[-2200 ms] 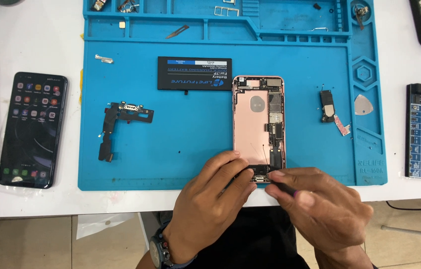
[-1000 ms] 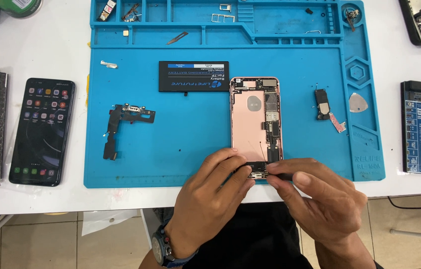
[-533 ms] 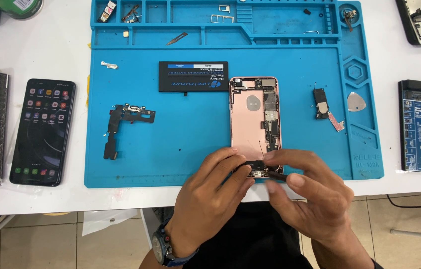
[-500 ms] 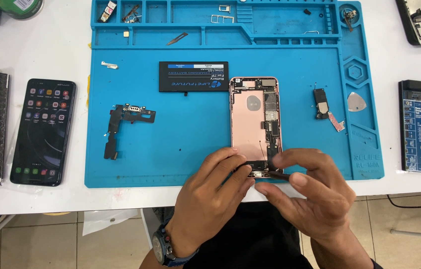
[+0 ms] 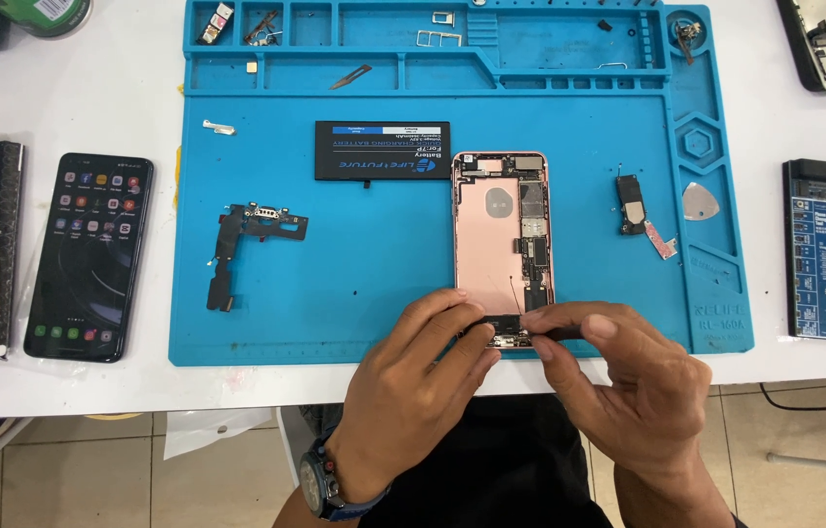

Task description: The person uses a screwdriver and tweezers to remove screws and small components from the internal frame of a disassembled smartphone. They carefully lift and place parts onto a blue work mat while working on the device's motherboard area.

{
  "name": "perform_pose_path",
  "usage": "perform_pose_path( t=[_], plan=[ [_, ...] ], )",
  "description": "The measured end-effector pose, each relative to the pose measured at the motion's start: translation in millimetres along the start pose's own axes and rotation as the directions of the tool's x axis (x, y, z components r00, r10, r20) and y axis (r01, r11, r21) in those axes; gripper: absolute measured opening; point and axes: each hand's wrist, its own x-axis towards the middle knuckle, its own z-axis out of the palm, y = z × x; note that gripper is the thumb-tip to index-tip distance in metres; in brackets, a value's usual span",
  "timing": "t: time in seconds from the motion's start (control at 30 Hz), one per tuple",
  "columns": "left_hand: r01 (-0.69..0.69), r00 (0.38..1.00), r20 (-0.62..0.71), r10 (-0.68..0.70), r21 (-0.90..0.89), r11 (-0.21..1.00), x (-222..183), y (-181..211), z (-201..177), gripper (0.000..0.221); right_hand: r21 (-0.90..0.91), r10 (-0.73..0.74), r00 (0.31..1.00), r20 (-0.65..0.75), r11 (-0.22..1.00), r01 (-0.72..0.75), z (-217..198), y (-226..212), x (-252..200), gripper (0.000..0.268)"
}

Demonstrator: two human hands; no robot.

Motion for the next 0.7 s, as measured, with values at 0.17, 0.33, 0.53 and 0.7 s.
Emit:
perform_pose_path(
  t=[0.17,0.33,0.53,0.7],
  plan=[
    [0.002,1.000,0.001,-0.002,0.015,1.000,-2.7,-1.4,1.6,0.018,-0.096,-0.025,1.000,-0.005,0.995,0.024,4.5,5.7,-4.9,0.080],
    [0.008,1.000,0.001,-0.008,-0.003,1.000,-5.2,-2.6,2.3,0.019,0.000,-0.030,0.999,0.029,1.000,0.030,1.3,0.4,1.9,0.059],
    [-0.007,1.000,-0.016,0.007,-0.003,1.000,-4.5,-2.0,2.6,0.017,-0.065,-0.074,0.997,0.029,0.995,0.076,4.7,2.7,-0.6,0.067],
    [-0.013,1.000,0.004,0.013,0.027,1.000,-5.2,-2.3,3.0,0.016,0.127,0.056,0.997,0.060,0.990,-0.064,4.3,-0.5,1.7,0.054]
  ],
)
